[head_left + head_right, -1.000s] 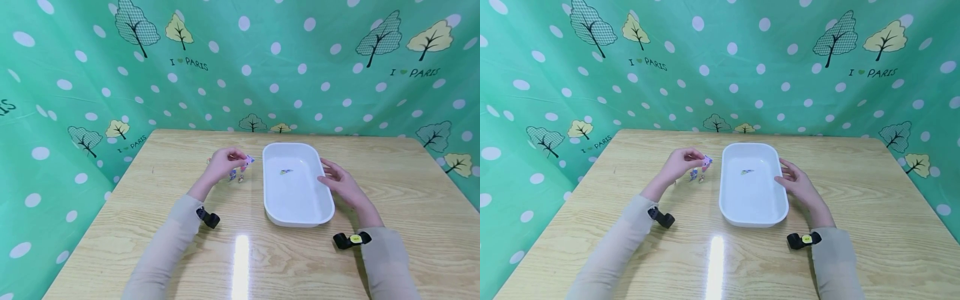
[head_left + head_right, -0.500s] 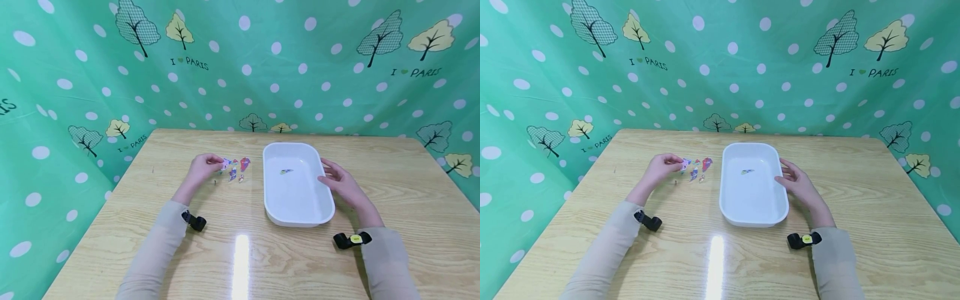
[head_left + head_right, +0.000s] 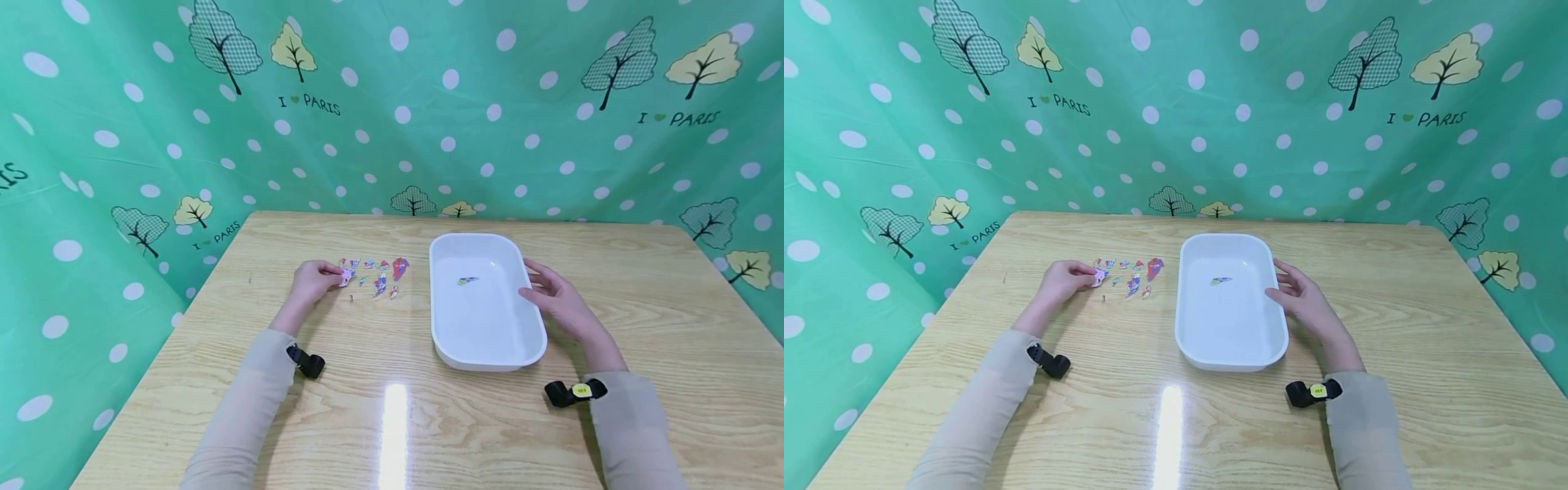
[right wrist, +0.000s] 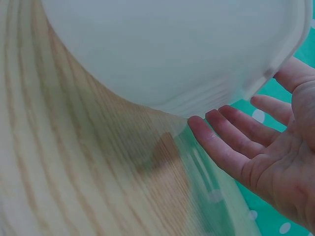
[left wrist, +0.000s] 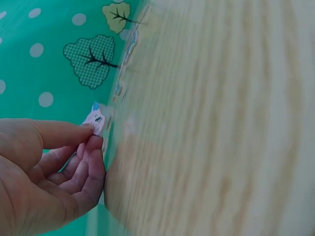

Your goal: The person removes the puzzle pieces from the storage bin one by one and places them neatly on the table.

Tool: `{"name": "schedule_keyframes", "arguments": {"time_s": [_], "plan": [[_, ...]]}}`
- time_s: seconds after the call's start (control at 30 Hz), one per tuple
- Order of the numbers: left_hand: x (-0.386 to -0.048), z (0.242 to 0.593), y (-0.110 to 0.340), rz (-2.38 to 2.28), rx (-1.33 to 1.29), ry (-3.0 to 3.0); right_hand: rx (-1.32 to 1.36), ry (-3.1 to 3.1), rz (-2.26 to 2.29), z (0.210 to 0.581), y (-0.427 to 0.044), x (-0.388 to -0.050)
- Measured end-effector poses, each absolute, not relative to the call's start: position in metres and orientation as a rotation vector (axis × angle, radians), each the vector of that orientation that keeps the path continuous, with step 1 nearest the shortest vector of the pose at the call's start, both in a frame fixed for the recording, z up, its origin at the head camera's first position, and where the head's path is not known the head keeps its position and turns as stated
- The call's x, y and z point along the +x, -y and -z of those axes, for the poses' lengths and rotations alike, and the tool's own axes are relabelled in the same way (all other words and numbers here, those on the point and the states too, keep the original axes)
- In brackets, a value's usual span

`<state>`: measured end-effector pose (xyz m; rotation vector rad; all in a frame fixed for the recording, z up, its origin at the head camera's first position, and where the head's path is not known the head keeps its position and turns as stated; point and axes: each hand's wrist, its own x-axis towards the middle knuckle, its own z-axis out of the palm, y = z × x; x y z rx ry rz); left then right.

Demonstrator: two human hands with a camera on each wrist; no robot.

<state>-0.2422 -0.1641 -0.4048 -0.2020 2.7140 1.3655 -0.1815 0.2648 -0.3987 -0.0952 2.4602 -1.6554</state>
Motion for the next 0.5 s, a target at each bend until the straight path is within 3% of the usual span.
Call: {"name": "schedule_keyframes", "arguments": {"time_s": [0.5], "plan": [[-0.2443,0.4034,0.1588,-1.194,-0.248,-2.815,-0.078,-2.471,1.626,0.3985,-0.2649,-0.1798]]}}
